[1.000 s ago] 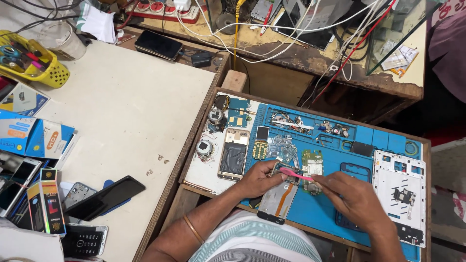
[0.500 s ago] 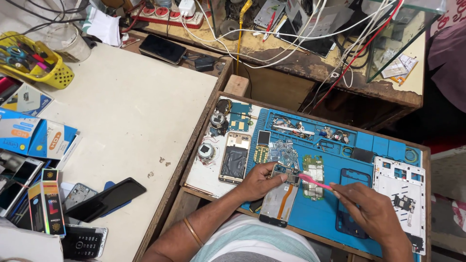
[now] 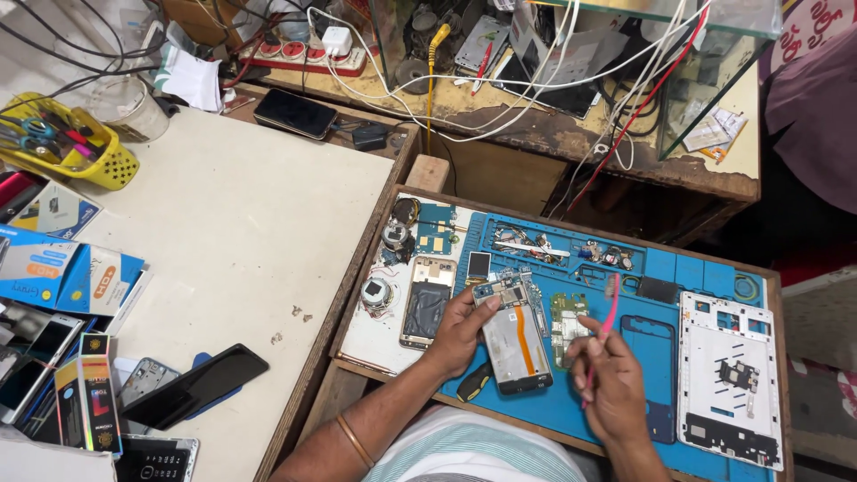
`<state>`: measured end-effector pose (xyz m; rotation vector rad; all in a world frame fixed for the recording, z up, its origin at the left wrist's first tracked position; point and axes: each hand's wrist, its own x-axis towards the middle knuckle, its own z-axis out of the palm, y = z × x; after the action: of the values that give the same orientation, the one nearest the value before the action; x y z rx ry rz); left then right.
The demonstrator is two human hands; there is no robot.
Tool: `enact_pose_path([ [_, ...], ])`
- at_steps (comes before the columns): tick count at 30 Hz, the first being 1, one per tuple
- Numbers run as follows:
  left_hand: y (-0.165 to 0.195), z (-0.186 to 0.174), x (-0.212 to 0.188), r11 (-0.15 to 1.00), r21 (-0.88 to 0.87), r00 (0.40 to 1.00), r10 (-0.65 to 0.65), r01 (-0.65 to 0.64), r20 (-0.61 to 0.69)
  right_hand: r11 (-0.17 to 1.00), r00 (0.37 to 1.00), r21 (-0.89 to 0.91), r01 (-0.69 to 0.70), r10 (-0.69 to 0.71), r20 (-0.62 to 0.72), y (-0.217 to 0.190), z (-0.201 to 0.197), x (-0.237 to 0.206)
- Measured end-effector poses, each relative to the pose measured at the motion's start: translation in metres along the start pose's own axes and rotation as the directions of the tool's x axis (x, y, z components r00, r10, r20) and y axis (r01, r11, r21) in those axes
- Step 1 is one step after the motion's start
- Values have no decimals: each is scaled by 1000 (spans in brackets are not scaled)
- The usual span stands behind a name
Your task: The person uses a screwdriver and a pink plastic pry tool to work on a disassembled smartphone held in their left hand. They pry at the edges of the screen assembly and adjust internal components on a blue work mat. The person reaches toward a glass display case at the end of the clip.
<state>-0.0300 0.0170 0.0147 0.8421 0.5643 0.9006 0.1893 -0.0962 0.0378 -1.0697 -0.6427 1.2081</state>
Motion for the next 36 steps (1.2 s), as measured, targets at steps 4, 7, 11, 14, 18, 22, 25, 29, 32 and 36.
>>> enact_pose_path([
  [4,2,2,-1,999,-37,1000,28,-28,-7,997,997,78,-15,9,77,13,12,-1],
  [7,5,3,-1,998,-48,999,49,-49,0,996,993,80,-26,17,118,18,11,-3],
  [11,8,5,-1,997,-55,998,59,-59,-6,998,994,42,49,-53,93,20,5,-4],
  [14,9,6,-1,997,-56,999,48,-48,1,999,997,27,37,-39,71,19,4,-4],
  [18,10,6,-1,997,-61,999,53,-52,12,1000,999,3,-21,21,30,17,7,-2],
  [22,11,7,-1,996,-73,998,52,-51,21,997,997,-26,-75,75,25,15,9,-3],
  [25,12,7,-2,993,-100,998,64,-61,25,995,995,-84,-54,61,78,15,9,-4],
  [29,14,7,-2,991,-109,996,82,-78,27,984,993,-160,-73,87,80,18,7,-5],
  [32,14,7,-2,990,-119,996,87,-82,37,980,993,-181,-83,96,66,19,6,-6],
  [36,12,6,-2,989,-133,997,68,-64,21,985,996,-165,-55,66,66,20,3,-6],
])
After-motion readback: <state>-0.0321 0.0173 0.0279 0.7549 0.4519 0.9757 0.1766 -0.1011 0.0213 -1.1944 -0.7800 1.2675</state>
